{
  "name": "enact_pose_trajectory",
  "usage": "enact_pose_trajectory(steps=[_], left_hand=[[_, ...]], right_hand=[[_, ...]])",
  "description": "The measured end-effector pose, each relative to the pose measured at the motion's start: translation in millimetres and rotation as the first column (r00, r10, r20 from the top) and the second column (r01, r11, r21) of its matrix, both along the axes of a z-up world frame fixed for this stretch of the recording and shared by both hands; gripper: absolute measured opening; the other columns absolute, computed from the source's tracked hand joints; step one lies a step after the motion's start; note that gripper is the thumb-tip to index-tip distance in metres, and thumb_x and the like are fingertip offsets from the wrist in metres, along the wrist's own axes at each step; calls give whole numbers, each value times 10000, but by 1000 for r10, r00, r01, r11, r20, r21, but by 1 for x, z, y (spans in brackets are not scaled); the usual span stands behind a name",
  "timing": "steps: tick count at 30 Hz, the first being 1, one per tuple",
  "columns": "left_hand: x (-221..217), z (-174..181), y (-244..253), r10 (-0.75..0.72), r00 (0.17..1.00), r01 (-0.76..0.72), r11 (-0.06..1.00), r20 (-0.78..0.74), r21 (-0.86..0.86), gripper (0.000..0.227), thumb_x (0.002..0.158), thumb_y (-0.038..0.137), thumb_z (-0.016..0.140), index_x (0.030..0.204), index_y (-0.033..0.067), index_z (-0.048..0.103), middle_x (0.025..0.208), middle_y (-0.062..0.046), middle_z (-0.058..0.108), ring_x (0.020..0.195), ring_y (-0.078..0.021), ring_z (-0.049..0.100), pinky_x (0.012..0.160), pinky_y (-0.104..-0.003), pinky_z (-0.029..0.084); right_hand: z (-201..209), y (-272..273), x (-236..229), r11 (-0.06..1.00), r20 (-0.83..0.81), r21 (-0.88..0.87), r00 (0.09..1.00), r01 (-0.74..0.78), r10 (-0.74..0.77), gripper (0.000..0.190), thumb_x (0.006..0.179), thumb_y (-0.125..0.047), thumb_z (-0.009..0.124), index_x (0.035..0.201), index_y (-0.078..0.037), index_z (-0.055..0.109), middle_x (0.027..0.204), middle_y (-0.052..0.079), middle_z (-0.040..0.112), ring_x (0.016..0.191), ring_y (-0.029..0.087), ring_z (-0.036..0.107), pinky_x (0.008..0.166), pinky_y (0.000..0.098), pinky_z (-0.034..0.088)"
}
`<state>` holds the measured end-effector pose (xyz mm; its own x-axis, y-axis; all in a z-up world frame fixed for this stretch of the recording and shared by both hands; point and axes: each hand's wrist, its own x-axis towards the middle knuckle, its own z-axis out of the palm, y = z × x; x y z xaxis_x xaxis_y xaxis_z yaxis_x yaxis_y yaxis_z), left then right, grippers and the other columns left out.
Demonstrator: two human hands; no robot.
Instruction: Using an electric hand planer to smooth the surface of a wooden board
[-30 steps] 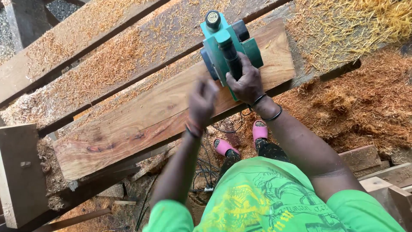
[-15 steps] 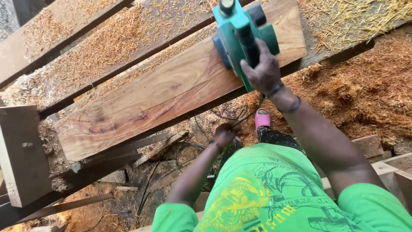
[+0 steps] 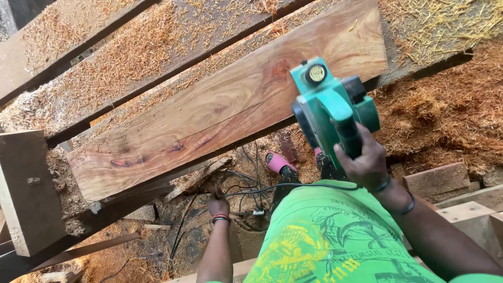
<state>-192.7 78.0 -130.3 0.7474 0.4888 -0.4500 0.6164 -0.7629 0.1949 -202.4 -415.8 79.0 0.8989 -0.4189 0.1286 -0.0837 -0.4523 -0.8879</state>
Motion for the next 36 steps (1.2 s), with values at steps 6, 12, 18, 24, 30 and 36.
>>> enact_pose_trajectory(steps=[6, 12, 18, 24, 30, 36], left_hand=[[41, 41, -3, 348, 690, -250, 938, 634, -242, 346, 1149, 372, 531, 991, 82, 633, 866, -200, 706, 948, -390, 706, 948, -482, 505], [99, 144, -17, 352, 643, -116, 922, 680, -369, 1105, 865, 890, 399, 1521, 2, 355, 1329, -298, 588, 496, -67, 408, 382, -243, 395], [121, 76, 13, 37, 688, 98, 985, 725, -143, 781, 1082, 488, 544, 1656, 152, 134, 1710, -177, 324, 570, -114, 468, 487, -291, 451], [121, 84, -10, 105, 686, 24, 986, 720, -167, 866, 1044, 609, 544, 1662, 192, 104, 1551, -172, 558, 519, -150, 337, 474, -351, 281], [123, 79, -9, 98, 682, 77, 976, 724, -204, 974, 1019, 660, 496, 1663, 94, 35, 1747, -205, 85, 1630, -337, 123, 1330, -371, 145], [124, 76, -10, 115, 663, 67, 975, 740, -212, 966, 1021, 663, 504, 1666, 122, 30, 1748, -197, 114, 1626, -344, 153, 1321, -406, 188]], right_hand=[[13, 1, 113, 997, 101, -82, 995, -4, 13, 532, 876, -151, 822, 1352, 13, 649, 897, 283, 673, 796, 489, 695, 629, 573, 521], [2, -6, 238, 988, 186, -153, 980, -38, 67, 535, 920, -274, 718, 1384, -57, 565, 1097, 159, 766, 893, 326, 755, 781, 441, 614], [12, -7, 237, 981, 184, -144, 971, -127, 153, 583, 948, -240, 676, 1434, 9, 473, 1169, 223, 695, 969, 370, 701, 837, 474, 603], [31, 4, 101, 996, -151, -76, 988, -34, 22, 548, 928, -315, 690, 1405, -80, 559, 1047, 143, 670, 846, 326, 621, 747, 453, 490], [9, 3, 17, 995, -133, -91, 991, -42, 30, 620, 929, -301, 719, 1459, -33, 540, 1064, 139, 685, 869, 294, 664, 755, 408, 562], [31, 2, 130, 992, -46, -107, 997, -63, 58, 513, 944, -285, 689, 1393, -63, 581, 1038, 150, 708, 817, 315, 664, 699, 451, 533]])
